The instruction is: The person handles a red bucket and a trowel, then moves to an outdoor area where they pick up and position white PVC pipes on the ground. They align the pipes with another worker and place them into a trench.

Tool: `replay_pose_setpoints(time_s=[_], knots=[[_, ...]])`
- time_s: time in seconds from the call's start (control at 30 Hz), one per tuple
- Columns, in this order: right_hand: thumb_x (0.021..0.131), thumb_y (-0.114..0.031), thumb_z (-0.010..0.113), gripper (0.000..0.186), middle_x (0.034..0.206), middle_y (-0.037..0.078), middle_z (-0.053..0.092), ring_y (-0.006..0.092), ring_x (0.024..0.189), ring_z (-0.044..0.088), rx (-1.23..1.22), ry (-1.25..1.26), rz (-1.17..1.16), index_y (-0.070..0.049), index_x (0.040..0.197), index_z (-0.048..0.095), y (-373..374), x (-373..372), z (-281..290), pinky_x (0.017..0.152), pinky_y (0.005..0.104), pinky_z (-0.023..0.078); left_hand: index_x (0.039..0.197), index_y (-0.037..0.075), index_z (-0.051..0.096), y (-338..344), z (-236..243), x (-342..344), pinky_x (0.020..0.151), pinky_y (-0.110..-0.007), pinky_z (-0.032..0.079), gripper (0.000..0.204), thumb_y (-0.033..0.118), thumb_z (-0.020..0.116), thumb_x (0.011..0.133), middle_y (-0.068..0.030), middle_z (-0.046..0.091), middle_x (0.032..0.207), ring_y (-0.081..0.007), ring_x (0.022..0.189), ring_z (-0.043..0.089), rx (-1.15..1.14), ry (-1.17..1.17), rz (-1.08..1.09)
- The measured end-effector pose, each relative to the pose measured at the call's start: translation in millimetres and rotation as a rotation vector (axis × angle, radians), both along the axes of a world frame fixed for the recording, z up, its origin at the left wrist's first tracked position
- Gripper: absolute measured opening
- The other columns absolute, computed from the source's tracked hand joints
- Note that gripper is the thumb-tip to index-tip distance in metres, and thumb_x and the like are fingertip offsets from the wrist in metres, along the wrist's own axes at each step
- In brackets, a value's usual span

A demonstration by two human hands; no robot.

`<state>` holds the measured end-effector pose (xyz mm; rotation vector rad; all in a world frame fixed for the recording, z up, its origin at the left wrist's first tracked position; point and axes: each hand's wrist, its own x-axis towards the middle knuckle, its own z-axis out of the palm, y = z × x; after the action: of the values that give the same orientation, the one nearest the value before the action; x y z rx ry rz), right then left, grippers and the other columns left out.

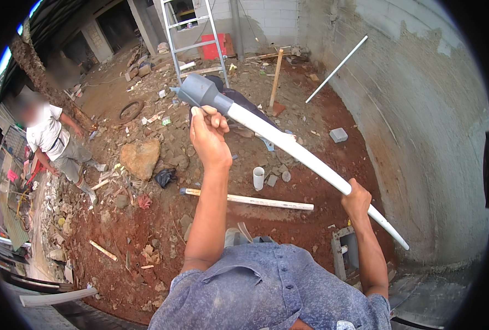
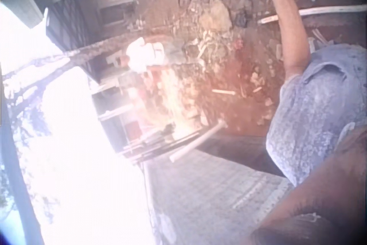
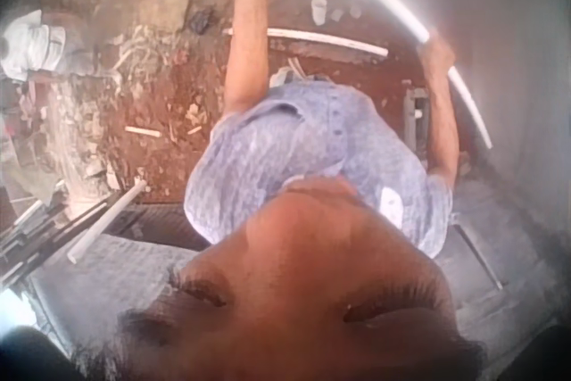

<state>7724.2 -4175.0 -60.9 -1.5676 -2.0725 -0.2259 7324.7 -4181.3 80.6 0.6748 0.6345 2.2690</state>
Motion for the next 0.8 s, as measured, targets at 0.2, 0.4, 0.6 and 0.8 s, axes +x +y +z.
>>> replay_pose_setpoints(time_s=[0.2, 0.4, 0.6, 0.8], knots=[[0.081, -0.015, 0.067, 0.013, 0.074, 0.02, 0.068, 0.0442, 0.075, 0.067, -0.055, 0.022, -0.191, -0.006, 0.084, 0.058, 0.9, -36.2, 46.9, 0.066, 0.0541, 0.052, 0.074, 0.012, 0.049, -43.0, -35.5, -1.0, 0.053, -0.027, 0.034, 0.038, 0.034, 0.05, 0.105, 0.0036, 0.039, 0.062, -0.0094, 0.054, 0.038, -0.146, 0.228, -0.395], [0.081, -0.018, 0.069, 0.017, 0.078, 0.026, 0.068, 0.0462, 0.08, 0.068, -0.031, 0.298, -0.286, -0.004, 0.09, 0.066, -3.2, 31.8, 83.0, 0.069, 0.0519, 0.053, 0.106, 0.002, 0.073, -107.9, -97.3, -73.8, 0.071, -0.03, 0.048, 0.031, 0.022, 0.048, 0.104, -0.0018, 0.063, 0.074, -0.011, 0.073, 0.057, -0.763, 1.006, -0.034], [0.081, -0.019, 0.071, 0.016, 0.074, 0.024, 0.068, 0.0442, 0.078, 0.069, -0.082, 0.186, -0.234, -0.004, 0.085, 0.067, -9.5, 28.2, 91.6, 0.07, 0.0501, 0.053, 0.159, 0.011, 0.026, -208.4, -145.8, -193.9, 0.111, -0.045, 0.037, 0.075, 0.033, 0.06, 0.096, -0.0214, 0.042, 0.145, -0.0325, 0.132, 0.046, -1.596, 1.36, -0.539], [0.086, -0.028, 0.08, 0.037, 0.093, 0.01, 0.073, 0.017, 0.076, 0.066, -0.175, 0.393, 0.242, -0.005, 0.112, 0.064, 4.6, -20.6, 181.0, 0.068, 0.0352, 0.054, 0.156, 0.01, 0.036, -52.0, 59.6, -37.8, 0.11, -0.041, 0.041, 0.064, 0.031, 0.06, 0.1, -0.0185, 0.048, 0.151, -0.0285, 0.138, 0.048, -0.525, 1.245, -0.057]])
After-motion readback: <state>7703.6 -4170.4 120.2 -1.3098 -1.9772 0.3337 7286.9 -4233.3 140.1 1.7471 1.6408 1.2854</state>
